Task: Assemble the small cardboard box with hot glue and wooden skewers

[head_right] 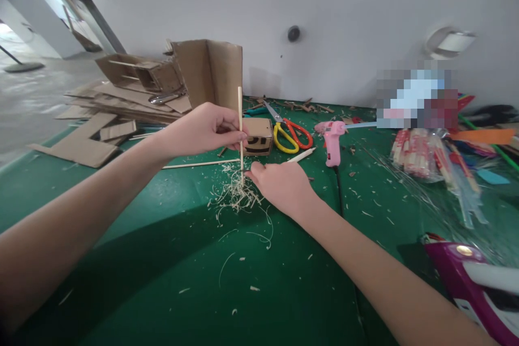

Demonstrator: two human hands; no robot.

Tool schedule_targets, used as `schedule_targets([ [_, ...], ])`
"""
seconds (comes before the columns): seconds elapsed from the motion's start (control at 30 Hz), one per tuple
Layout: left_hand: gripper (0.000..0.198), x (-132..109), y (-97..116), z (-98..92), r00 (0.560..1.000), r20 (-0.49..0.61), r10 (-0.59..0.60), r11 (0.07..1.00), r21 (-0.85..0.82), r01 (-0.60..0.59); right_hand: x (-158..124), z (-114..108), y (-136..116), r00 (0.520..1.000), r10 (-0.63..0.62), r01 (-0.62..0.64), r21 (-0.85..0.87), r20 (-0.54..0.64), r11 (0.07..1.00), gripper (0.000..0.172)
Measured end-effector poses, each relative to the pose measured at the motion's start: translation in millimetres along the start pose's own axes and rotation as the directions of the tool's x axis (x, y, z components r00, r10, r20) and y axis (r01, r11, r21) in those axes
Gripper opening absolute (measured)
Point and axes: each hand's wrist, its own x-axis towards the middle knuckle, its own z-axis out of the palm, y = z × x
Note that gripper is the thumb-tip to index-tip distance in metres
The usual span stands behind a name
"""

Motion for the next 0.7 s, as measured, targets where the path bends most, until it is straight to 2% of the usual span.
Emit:
schedule_targets([
  [0.17, 0.019, -0.1, 0.0, 0.1, 1.0, 0.012, -0.013, 1.0, -0.021, 0.014, -3.7, 1.1, -1.0, 0.989, -0.088, 0.084, 0.038, 0.116, 0.996, 0.039],
  [0.27, 0.02, 0.2, 1.3, -0.8, 1.0, 0.012, -0.01, 1.0, 0.018, 0.01, 0.1, -0.6, 2.5, 0.995, -0.073, 0.069, 0.054, 0.074, 0.996, 0.042],
  [0.4, 0.02, 1.2, 0.9, 0.4, 1.0, -0.009, -0.009, 0.998, 0.056, 0.009, 3.0, 0.0, 1.3, 0.999, 0.046, -0.045, 0.04, -0.02, 0.998, 0.05],
  [0.47, 0.02, 1.5, -0.5, 1.7, 1.0, -0.018, -0.017, 0.999, 0.028, 0.018, 1.3, 0.5, -1.5, 0.999, 0.033, -0.034, 0.04, 0.019, 0.999, 0.047],
  [0.6, 0.019, 1.6, -0.6, 2.9, 0.999, -0.013, -0.031, 0.999, -0.018, 0.03, -2.2, -3.6, -3.5, 0.988, -0.069, 0.063, 0.046, 0.138, 0.997, 0.039],
  [0.7, 0.019, 1.6, 1.2, 2.8, 0.999, -0.012, -0.031, 0.999, -0.012, 0.031, 0.5, -8.4, -0.2, 0.995, -0.016, 0.013, 0.032, 0.096, 0.999, 0.043],
])
